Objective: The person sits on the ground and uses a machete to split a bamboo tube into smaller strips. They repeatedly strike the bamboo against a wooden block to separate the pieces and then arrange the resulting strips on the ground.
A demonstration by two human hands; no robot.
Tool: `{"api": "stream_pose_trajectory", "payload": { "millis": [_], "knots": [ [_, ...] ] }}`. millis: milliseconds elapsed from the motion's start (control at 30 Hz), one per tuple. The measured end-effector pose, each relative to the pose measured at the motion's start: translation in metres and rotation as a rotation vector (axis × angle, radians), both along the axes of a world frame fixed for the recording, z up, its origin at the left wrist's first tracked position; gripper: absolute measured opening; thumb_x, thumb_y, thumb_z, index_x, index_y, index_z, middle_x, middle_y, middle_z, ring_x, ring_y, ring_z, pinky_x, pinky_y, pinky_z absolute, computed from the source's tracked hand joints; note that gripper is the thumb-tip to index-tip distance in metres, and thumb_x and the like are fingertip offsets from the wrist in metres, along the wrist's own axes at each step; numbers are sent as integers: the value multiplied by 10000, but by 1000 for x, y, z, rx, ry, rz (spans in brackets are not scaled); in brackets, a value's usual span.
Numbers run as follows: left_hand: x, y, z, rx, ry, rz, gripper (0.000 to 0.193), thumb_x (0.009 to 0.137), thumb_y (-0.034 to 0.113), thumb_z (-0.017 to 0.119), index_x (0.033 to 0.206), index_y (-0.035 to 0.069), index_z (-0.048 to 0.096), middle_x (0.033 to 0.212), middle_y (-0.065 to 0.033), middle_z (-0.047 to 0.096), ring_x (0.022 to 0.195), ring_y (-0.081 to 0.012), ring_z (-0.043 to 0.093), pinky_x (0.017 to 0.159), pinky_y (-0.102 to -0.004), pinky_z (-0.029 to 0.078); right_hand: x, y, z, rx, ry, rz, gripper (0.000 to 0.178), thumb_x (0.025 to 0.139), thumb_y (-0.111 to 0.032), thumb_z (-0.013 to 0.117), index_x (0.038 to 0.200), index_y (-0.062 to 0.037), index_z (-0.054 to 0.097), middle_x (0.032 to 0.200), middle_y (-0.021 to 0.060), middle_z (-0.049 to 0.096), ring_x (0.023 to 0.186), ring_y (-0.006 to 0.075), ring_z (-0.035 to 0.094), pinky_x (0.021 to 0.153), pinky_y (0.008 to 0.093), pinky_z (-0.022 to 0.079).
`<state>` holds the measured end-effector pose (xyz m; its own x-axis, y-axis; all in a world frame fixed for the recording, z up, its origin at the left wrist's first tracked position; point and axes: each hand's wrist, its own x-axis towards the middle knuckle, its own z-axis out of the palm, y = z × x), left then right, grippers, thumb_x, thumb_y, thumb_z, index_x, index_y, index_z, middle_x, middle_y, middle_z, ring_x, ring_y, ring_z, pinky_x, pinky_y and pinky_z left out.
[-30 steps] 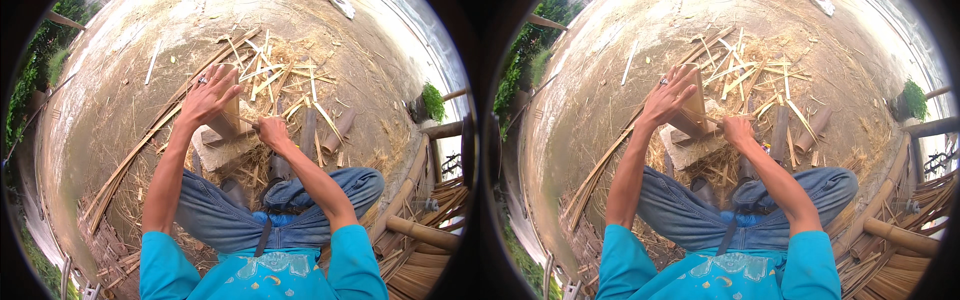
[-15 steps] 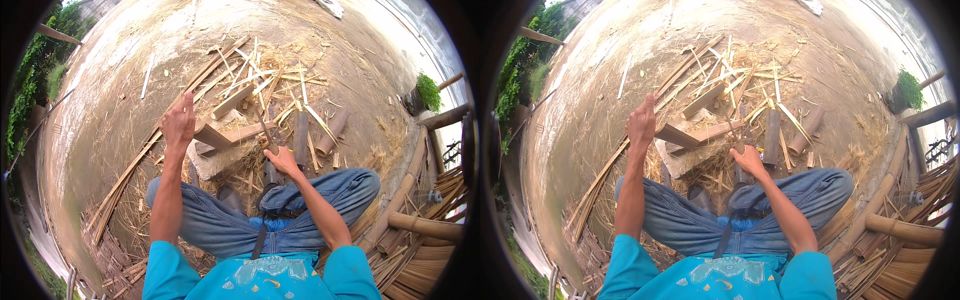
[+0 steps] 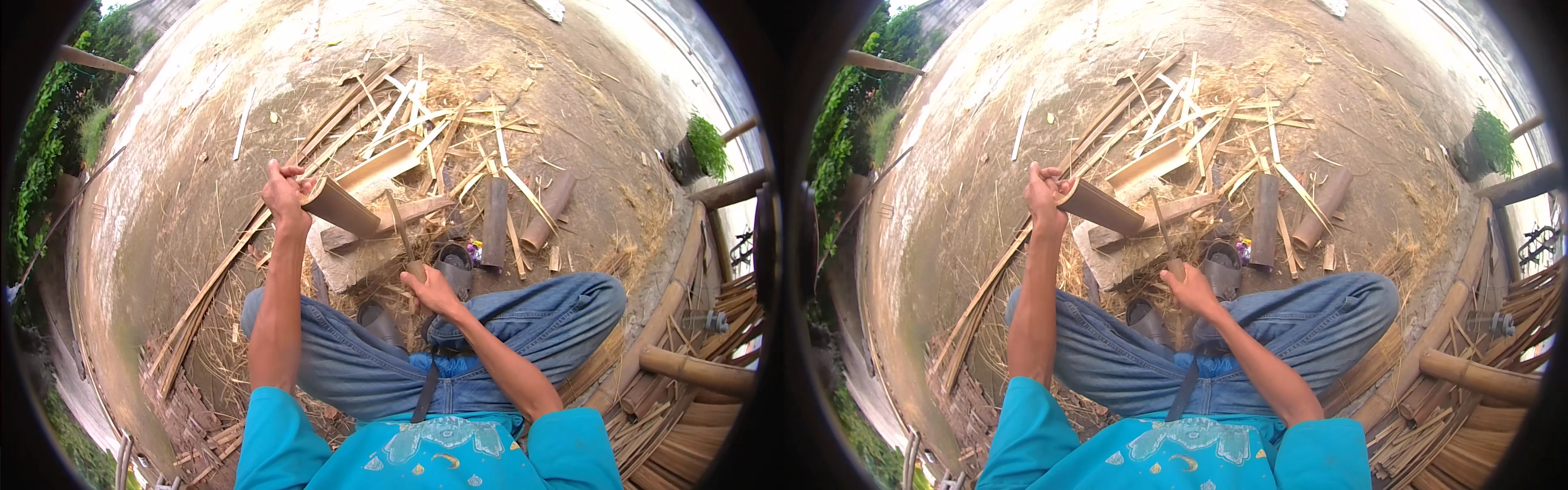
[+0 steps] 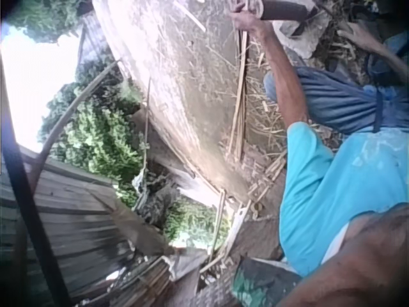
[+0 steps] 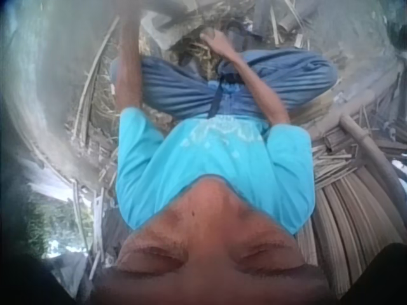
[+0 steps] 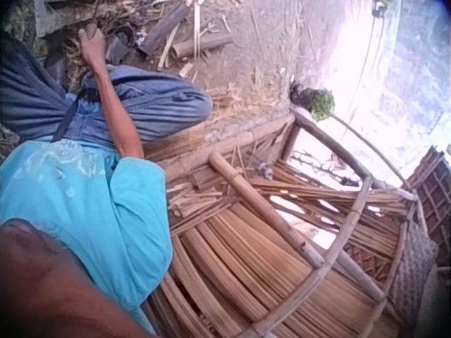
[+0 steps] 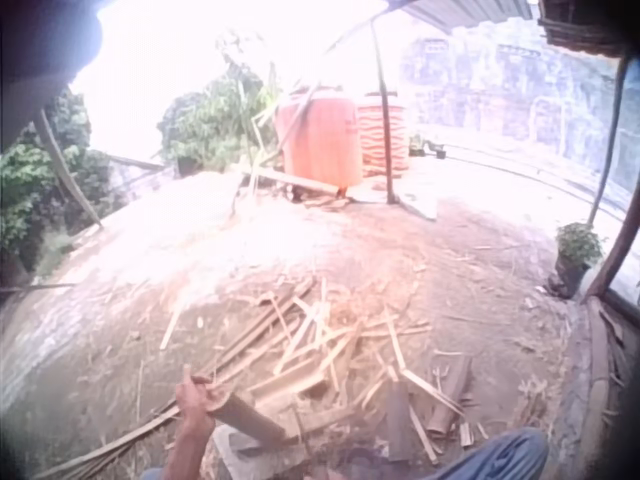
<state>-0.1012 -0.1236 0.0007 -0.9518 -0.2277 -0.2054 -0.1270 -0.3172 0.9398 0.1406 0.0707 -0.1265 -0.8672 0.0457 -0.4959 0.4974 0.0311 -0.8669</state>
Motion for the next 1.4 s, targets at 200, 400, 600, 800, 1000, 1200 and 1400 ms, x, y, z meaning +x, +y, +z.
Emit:
{"api": "stream_pose_trajectory", "payload": {
  "millis": [200, 400, 600, 800, 1000, 1200, 1400],
  "knots": [
    [-2, 9, 4, 32, 47, 44, 474, 1038, 359, 519, 723, 13, 591, 551, -34, 465, 520, -144, 451, 602, -326, 440, 22, -13, -21, -128, -62, -237, 363, 996, -376, 662, 993, -19, 598, 741, 40, 617, 583, 153, 621, 565, 333, 500],
    [12, 21, 7, -727, 185, -222, 740, 976, 679, 563, 679, 14, 694, 658, -32, 504, 611, -125, 450, 593, -311, 334, 25, -14, -8, -98, 3, -509, 344, 1012, -363, 652, 1003, -23, 605, 738, 28, 612, 533, 134, 591, 513, 304, 479],
    [10, 22, 8, -799, 273, -280, 823, 939, 754, 530, 754, -18, 747, 763, -73, 564, 676, -168, 518, 616, -368, 391, 37, -20, 7, -12, 38, -323, 369, 1000, -374, 658, 1052, -11, 616, 730, 38, 619, 561, 138, 609, 543, 329, 490],
    [20, 18, 38, -1003, 267, -548, 577, 899, 568, 744, 964, -5, 778, 950, -86, 693, 905, -199, 646, 797, -347, 496, 57, -37, 25, -10, -64, -74, 403, 990, -422, 671, 1038, -26, 610, 721, 31, 623, 555, 114, 600, 517, 286, 475],
    [19, 0, 40, -1043, 321, -588, 409, 846, 329, 849, 1089, 10, 772, 1027, -90, 687, 977, -240, 664, 886, -388, 528, 57, -31, 7, -112, -91, -209, 348, 992, -376, 675, 1022, -32, 625, 732, 32, 625, 581, 119, 608, 524, 277, 477],
    [22, -12, 55, -1015, 408, -445, 383, 896, 301, 807, 1095, -20, 748, 1362, -131, 560, 1072, -224, 640, 950, -394, 516, 42, -11, 1, -64, 16, -666, 298, 1022, -328, 640, 949, -43, 591, 695, 32, 589, 514, 126, 577, 471, 301, 471],
    [17, -18, 60, -999, 439, -277, 373, 898, 298, 807, 1095, -14, 757, 1434, -184, 519, 1111, -259, 654, 921, -398, 546, 51, -24, 3, 249, 38, -431, 346, 1001, -354, 638, 1003, -12, 588, 803, 166, 661, 694, 316, 676, 643, 438, 530]
  ]
}}
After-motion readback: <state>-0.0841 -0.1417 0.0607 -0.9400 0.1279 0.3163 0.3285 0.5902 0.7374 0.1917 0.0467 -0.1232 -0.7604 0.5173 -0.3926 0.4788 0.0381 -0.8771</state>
